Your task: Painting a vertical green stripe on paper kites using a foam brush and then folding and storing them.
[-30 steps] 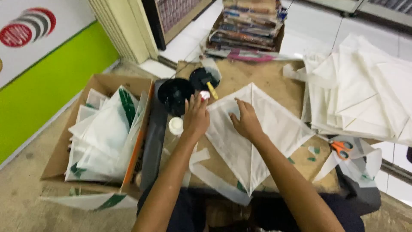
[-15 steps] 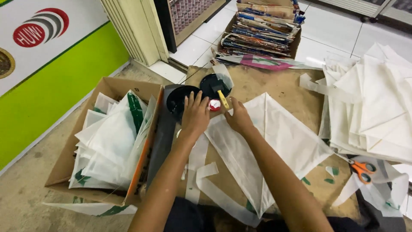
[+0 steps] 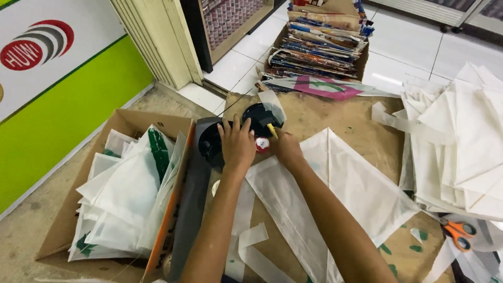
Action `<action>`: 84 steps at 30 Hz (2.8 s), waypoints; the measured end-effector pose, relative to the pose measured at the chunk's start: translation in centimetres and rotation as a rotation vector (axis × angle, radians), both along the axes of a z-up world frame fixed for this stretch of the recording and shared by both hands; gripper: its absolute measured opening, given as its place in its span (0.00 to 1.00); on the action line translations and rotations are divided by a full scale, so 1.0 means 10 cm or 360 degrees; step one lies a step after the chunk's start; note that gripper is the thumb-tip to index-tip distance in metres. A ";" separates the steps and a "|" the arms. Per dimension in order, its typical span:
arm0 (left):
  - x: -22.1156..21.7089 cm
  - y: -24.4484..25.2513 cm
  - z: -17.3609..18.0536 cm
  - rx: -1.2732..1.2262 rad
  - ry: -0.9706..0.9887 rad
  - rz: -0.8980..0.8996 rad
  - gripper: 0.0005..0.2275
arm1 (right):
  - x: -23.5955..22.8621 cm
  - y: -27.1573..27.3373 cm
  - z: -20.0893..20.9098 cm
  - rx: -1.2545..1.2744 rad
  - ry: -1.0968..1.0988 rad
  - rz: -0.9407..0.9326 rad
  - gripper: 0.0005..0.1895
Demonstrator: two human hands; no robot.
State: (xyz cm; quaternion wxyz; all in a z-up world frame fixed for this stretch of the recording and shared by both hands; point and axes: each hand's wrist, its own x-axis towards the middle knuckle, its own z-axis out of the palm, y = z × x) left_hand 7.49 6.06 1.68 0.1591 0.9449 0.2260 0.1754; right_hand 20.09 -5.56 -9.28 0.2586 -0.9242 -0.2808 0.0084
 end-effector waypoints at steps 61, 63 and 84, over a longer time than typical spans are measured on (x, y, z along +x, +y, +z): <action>-0.10 0.31 0.09 -0.0035 0.0258 -0.0203 0.17 | 0.25 -0.27 1.13 -0.0977 -0.0156 0.0278 0.28; -0.07 0.29 0.06 -0.0027 0.0244 -0.0218 0.17 | 0.39 -0.29 0.97 -0.0939 -0.0053 0.0286 0.29; -0.76 -1.21 -0.50 -0.0279 0.0391 -0.0982 0.22 | -0.57 -2.60 1.33 0.1686 0.1238 -0.0369 0.27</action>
